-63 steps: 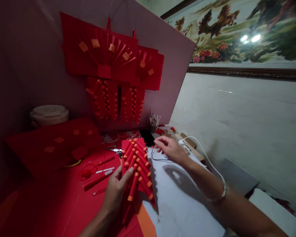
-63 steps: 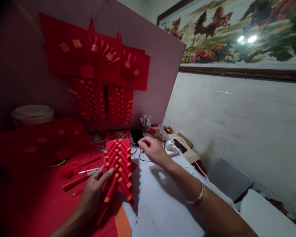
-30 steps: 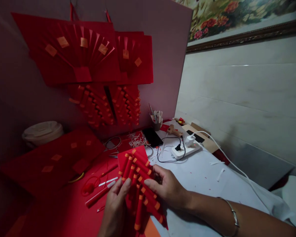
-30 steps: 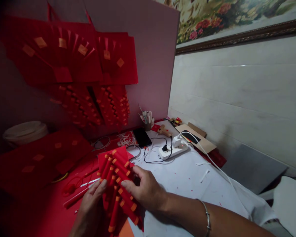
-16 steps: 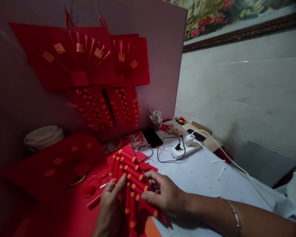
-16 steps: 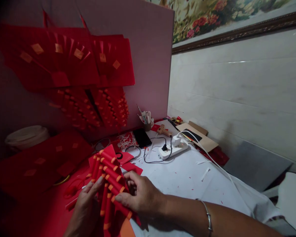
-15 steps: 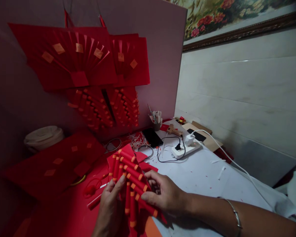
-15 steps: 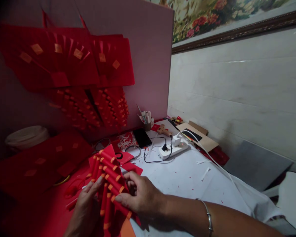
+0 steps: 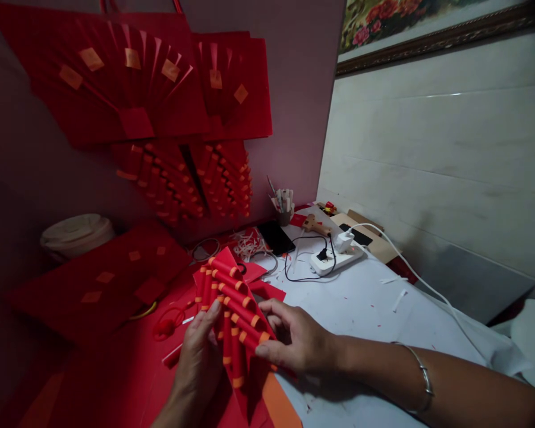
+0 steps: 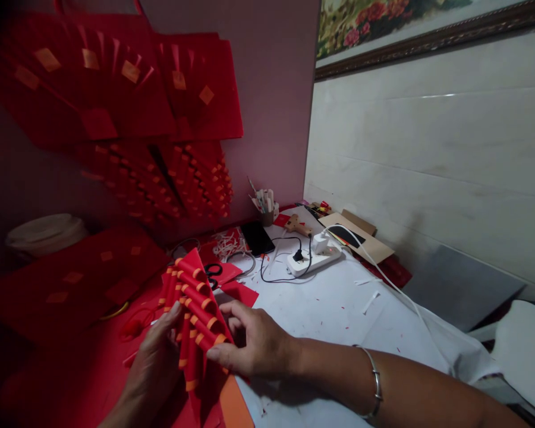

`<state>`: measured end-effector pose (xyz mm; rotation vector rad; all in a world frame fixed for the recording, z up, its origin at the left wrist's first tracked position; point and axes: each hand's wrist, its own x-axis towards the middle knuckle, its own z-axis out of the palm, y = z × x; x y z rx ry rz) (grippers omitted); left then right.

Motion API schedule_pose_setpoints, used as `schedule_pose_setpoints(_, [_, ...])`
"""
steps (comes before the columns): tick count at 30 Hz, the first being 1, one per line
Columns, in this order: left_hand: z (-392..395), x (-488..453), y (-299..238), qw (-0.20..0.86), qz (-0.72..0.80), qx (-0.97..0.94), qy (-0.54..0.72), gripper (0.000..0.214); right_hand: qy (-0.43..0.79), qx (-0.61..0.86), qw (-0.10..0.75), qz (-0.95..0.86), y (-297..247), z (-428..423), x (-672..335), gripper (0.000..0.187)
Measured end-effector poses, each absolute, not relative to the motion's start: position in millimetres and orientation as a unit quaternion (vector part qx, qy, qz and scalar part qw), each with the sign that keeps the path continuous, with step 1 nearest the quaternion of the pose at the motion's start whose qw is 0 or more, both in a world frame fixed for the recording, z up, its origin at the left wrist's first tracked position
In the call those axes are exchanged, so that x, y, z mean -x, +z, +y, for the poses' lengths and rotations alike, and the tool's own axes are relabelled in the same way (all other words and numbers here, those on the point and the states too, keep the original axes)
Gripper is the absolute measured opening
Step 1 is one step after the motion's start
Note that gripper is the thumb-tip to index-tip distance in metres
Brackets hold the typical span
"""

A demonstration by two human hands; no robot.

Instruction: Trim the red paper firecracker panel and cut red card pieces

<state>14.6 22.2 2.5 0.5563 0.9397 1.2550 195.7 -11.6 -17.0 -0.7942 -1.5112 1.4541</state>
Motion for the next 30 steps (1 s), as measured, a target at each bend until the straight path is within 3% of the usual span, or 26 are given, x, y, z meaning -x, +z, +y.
schedule_pose_setpoints(8, [9.5, -21.5, 11.5, 0.676, 0.409, -0.262, 0.555, 0.032, 0.564, 0.329, 0.446, -0.612, -7.4, -13.1, -199.9, 0.044])
schedule_pose_setpoints(15, [22.3, -1.2, 48.6, 0.613, 0.396, -0.238, 0.641, 0.027, 0.582, 0.361, 0.451, -0.572, -7.5, -6.2, -204.1, 0.059])
schedule_pose_setpoints(20, [39.8, 26.9, 66.0, 0.561, 0.376, -0.218, 0.704, 0.012, 0.495, 0.453, 0.448, -0.591, -10.0, -0.8, -204.2, 0.043])
schedule_pose_setpoints(24, [46.9, 36.4, 49.3, 0.585, 0.382, -0.233, 0.676, 0.018, 0.398, 0.478, 0.405, -0.670, -2.8, 2.5, -200.6, 0.029])
schedule_pose_setpoints(30, [49.4, 34.9, 32.7, 0.590, 0.381, -0.238, 0.671, 0.014, 0.209, 0.450, 0.258, -0.829, 15.1, 47.0, -178.2, 0.016])
